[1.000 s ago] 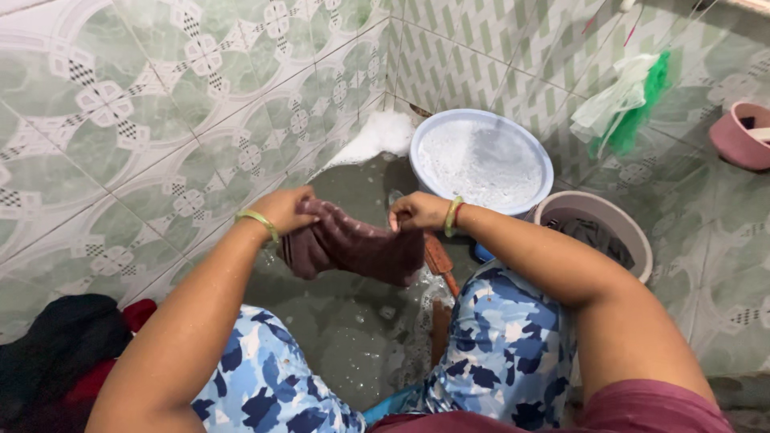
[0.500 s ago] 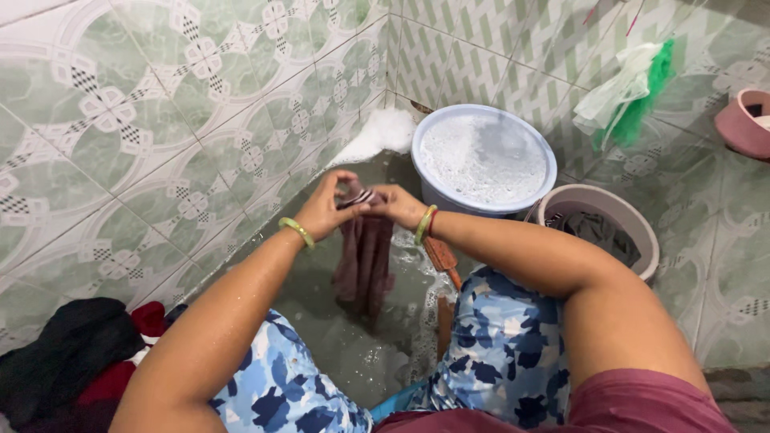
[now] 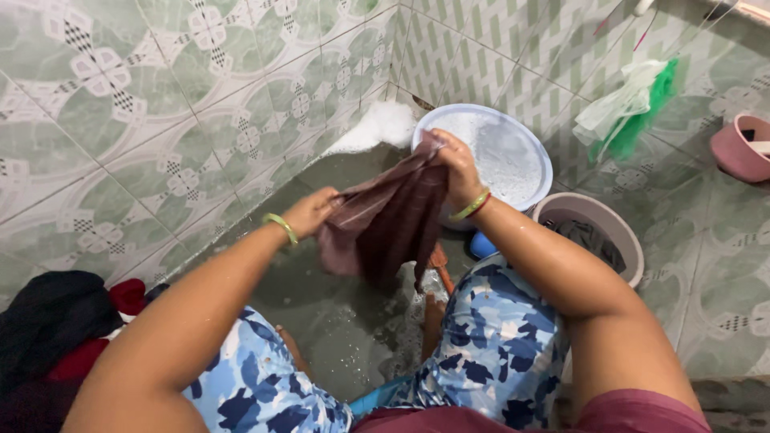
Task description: The person washes clothes by hand in a tiled room. They scrub a maroon striped cloth and a dark grey garment on the wet floor using a bar of soap and a wooden scrubbing board, then rinse them in a bucket of soapy water.
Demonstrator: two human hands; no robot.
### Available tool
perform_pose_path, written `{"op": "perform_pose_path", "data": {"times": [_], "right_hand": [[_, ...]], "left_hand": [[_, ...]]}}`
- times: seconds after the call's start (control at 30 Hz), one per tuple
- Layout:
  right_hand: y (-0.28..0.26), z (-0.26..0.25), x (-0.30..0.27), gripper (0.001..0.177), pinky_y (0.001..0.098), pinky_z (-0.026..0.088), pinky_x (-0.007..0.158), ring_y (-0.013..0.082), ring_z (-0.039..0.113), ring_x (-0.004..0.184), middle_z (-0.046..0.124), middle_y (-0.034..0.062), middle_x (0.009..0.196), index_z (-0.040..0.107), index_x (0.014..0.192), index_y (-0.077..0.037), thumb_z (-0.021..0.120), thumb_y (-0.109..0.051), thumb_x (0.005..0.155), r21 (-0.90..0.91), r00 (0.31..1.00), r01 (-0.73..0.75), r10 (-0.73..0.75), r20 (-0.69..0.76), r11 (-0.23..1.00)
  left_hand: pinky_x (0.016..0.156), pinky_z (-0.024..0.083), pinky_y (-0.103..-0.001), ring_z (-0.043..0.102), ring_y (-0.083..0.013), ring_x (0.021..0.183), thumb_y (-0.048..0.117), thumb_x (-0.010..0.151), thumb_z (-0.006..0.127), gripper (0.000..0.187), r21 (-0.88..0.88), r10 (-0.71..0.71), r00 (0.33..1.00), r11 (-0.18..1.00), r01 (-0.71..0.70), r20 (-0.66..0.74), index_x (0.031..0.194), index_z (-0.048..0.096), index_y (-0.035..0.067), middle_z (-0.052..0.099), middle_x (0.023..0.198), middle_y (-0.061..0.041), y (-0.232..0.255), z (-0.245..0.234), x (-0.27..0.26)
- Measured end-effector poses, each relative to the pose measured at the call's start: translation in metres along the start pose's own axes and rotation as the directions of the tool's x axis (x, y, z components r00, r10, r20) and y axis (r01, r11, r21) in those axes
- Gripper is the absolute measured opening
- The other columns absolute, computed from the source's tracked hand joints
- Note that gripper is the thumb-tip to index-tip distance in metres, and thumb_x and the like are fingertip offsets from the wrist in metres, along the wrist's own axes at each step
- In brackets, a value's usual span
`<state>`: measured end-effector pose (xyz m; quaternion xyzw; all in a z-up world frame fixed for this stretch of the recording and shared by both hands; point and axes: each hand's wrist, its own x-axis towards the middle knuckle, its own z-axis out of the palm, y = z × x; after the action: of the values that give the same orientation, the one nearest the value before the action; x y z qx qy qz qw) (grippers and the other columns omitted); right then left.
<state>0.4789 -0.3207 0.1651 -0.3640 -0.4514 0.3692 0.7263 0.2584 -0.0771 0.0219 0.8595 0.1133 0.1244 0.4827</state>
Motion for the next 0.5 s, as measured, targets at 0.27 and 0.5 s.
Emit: {"op": "perform_pose_path", "data": {"times": [0.27,0.5], "right_hand": [[-0.035,-0.014,-0.034,0.032,0.0297,0.056,0.083,0.0159,0.065,0.088,0.067,0.0068,0.098,0.061,0.109,0.002,0.055,-0.001,0.078,-0.034,0.992,-0.123,0.122,-0.041,0.992],[-0.043,-0.056,-0.032,0.028,0.0255,0.052,0.079,0.0122,0.063,0.085,0.067,0.0036,0.098,0.061,0.113,-0.006,0.061,0.003,0.087,-0.058,0.994,0.0,-0.007,-0.111,0.998]], "left_hand": [[0.075,0.054,-0.042,0.072,-0.0256,0.079,0.047,0.074,0.082,0.043,0.571,-0.289,0.954,0.798,0.192,0.084,0.097,0.076,0.011,0.077,0.085,-0.011,0.141,-0.092,-0.089],[0.076,0.051,-0.029,0.063,-0.0114,0.084,0.025,0.087,0.079,0.027,0.043,0.079,0.986,0.996,-0.074,-0.145,0.098,0.077,0.001,0.071,0.087,-0.005,0.144,-0.121,-0.121]]}}
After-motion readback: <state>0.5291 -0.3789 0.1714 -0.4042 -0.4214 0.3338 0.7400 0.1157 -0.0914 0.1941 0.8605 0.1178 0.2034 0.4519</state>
